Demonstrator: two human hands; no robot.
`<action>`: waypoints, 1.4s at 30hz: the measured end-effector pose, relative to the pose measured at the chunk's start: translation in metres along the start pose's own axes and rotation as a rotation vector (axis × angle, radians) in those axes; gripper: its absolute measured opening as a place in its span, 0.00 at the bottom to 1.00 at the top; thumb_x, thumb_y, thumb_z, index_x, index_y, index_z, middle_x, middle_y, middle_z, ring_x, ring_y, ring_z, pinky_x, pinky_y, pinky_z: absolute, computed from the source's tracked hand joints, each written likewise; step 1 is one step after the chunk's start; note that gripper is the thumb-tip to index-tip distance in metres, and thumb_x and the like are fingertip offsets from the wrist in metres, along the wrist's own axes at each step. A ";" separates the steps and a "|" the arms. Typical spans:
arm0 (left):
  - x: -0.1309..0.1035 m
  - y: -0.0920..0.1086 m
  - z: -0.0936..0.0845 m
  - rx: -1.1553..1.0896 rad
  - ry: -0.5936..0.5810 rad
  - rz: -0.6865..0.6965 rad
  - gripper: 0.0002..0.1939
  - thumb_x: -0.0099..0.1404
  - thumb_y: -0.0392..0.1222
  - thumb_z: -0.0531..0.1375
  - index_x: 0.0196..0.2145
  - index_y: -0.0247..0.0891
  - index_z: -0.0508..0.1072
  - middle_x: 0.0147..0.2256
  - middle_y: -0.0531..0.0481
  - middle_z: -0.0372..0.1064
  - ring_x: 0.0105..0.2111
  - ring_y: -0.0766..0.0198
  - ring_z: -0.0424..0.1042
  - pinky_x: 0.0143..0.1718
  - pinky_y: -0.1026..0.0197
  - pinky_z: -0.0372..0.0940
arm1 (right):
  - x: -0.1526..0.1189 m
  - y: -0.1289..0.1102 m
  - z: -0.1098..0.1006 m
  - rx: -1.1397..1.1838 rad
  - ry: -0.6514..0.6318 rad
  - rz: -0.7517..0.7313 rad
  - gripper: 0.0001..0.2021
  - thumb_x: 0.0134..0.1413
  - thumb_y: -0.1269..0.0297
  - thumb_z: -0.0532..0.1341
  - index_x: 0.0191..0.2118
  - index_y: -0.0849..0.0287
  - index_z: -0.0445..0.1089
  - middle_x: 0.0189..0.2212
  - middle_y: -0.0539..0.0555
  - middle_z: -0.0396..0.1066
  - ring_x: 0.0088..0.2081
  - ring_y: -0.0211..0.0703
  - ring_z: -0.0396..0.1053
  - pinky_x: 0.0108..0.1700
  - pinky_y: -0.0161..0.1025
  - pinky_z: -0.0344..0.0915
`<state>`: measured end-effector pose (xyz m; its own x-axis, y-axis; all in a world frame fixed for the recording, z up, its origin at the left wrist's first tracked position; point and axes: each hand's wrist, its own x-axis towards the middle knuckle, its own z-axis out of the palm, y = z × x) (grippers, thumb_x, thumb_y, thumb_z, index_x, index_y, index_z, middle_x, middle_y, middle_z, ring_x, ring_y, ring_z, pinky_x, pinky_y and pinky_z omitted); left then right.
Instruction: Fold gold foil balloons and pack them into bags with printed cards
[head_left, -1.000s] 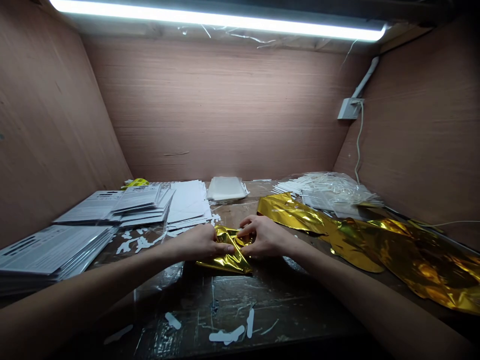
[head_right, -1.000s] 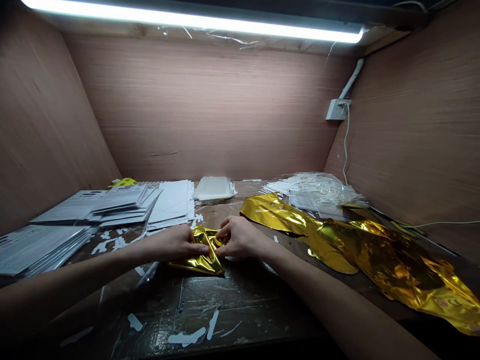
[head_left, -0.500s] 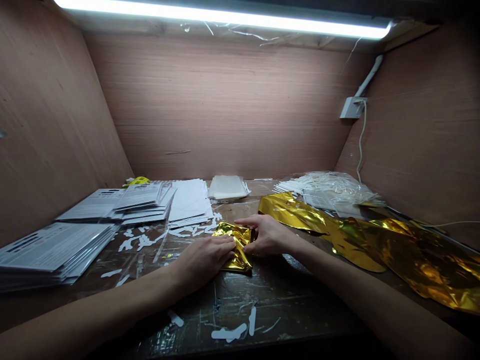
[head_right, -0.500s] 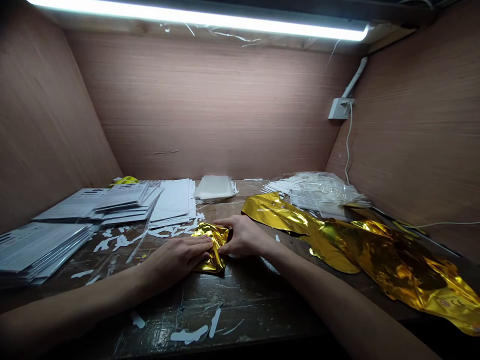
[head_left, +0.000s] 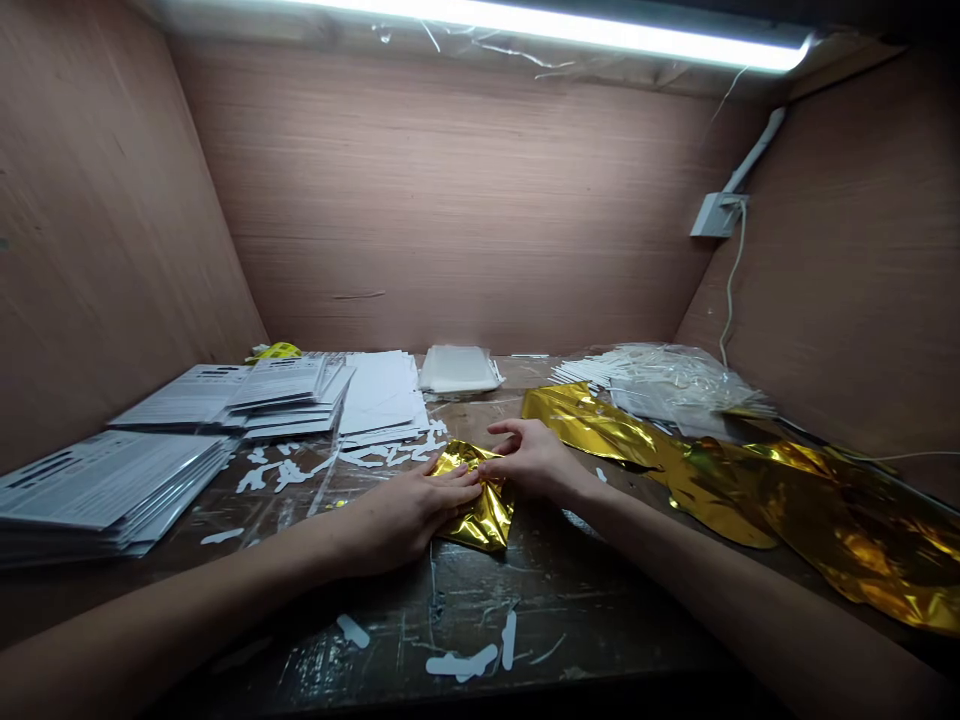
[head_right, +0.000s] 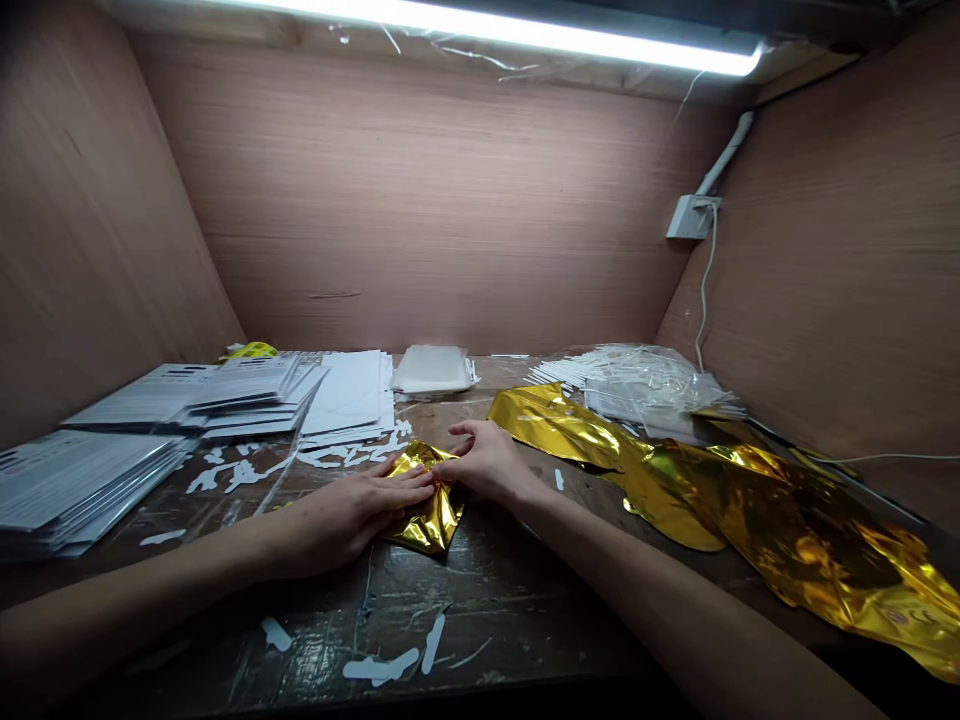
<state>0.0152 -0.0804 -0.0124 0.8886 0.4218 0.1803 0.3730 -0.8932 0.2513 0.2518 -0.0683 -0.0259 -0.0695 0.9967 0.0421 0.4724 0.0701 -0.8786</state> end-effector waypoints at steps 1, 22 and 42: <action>0.000 -0.001 0.000 -0.015 0.002 0.008 0.22 0.76 0.37 0.49 0.63 0.48 0.68 0.65 0.53 0.63 0.66 0.53 0.62 0.67 0.50 0.56 | 0.000 0.000 0.000 0.016 -0.011 0.002 0.37 0.41 0.64 0.74 0.60 0.65 0.68 0.41 0.59 0.80 0.39 0.48 0.78 0.37 0.37 0.73; -0.002 -0.022 0.010 0.026 0.605 -0.010 0.31 0.57 0.39 0.72 0.57 0.35 0.70 0.61 0.38 0.65 0.62 0.50 0.63 0.62 0.45 0.64 | -0.028 -0.012 0.027 -0.550 0.288 -0.886 0.14 0.60 0.75 0.59 0.52 0.63 0.69 0.36 0.56 0.78 0.33 0.43 0.74 0.37 0.39 0.69; -0.008 -0.025 0.004 0.211 0.319 0.295 0.08 0.69 0.34 0.58 0.34 0.40 0.76 0.34 0.52 0.81 0.34 0.63 0.79 0.41 0.60 0.67 | -0.046 -0.019 0.036 -0.934 0.094 -1.432 0.08 0.68 0.75 0.56 0.40 0.63 0.72 0.28 0.52 0.72 0.29 0.41 0.67 0.33 0.39 0.65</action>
<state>0.0001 -0.0615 -0.0241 0.8507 0.1430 0.5059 0.1927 -0.9801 -0.0470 0.2144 -0.1169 -0.0287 -0.8306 0.1186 0.5441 0.4005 0.8061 0.4357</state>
